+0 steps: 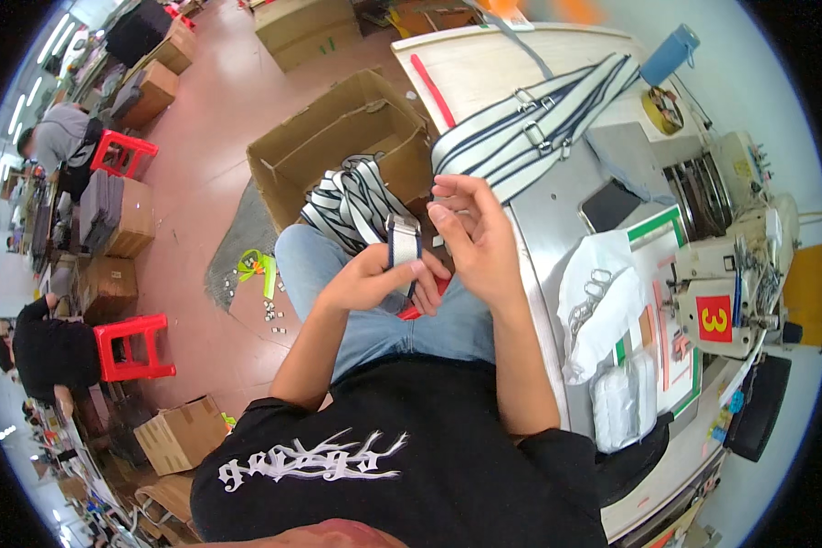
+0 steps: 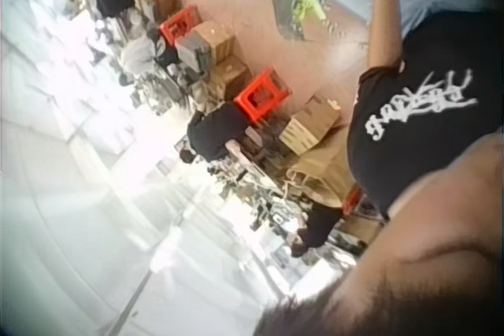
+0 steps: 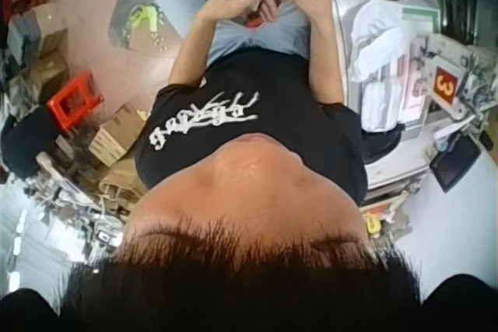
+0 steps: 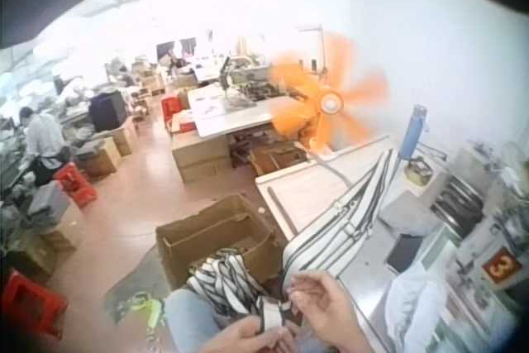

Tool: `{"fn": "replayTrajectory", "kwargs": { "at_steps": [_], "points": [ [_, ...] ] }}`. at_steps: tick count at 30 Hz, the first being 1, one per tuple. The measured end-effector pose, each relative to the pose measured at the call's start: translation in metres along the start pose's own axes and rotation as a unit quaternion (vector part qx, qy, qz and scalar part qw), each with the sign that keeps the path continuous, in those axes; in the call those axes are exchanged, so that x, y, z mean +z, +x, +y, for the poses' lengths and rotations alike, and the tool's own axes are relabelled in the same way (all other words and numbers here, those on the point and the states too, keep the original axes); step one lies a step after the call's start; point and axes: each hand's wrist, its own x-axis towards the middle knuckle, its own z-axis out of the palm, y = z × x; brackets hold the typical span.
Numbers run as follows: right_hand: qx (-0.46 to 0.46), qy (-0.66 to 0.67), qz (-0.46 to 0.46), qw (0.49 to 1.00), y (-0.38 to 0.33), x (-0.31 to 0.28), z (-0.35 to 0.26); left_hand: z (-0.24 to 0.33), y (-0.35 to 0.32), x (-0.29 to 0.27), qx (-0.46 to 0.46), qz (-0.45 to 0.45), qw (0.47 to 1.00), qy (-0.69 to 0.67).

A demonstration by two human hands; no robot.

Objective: The person is assembling metal buckles and adjusters onto fabric straps in a workshop environment.

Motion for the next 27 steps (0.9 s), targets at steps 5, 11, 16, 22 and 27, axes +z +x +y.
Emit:
{"fn": "replayTrajectory", "kwargs": {
  "at_steps": [5, 11, 16, 22, 27],
  "points": [
    [0.116, 0.159, -0.242, 0.95, -0.034, 0.032, 0.069, 0.014, -0.002, -0.015, 0.193, 0.137, 0.954, -0.182],
    [0.168, 0.033, -0.226, 0.959, -0.05, 0.079, 0.034, 0.072, -0.002, -0.089, 0.216, 0.335, 0.905, -0.147],
    [0.183, -0.085, -0.178, 0.963, -0.02, 0.082, 0.003, 0.1, -0.005, -0.114, 0.25, 0.353, 0.897, -0.094],
    [-0.13, -0.276, -0.047, 0.951, 0.0, 0.09, 0.024, 0.154, -0.008, -0.053, 0.243, 0.288, 0.923, 0.076],
    [-0.174, -0.252, -0.068, 0.95, 0.016, 0.099, 0.028, 0.185, -0.015, -0.031, 0.362, 0.19, 0.912, 0.027]
  ]
}}
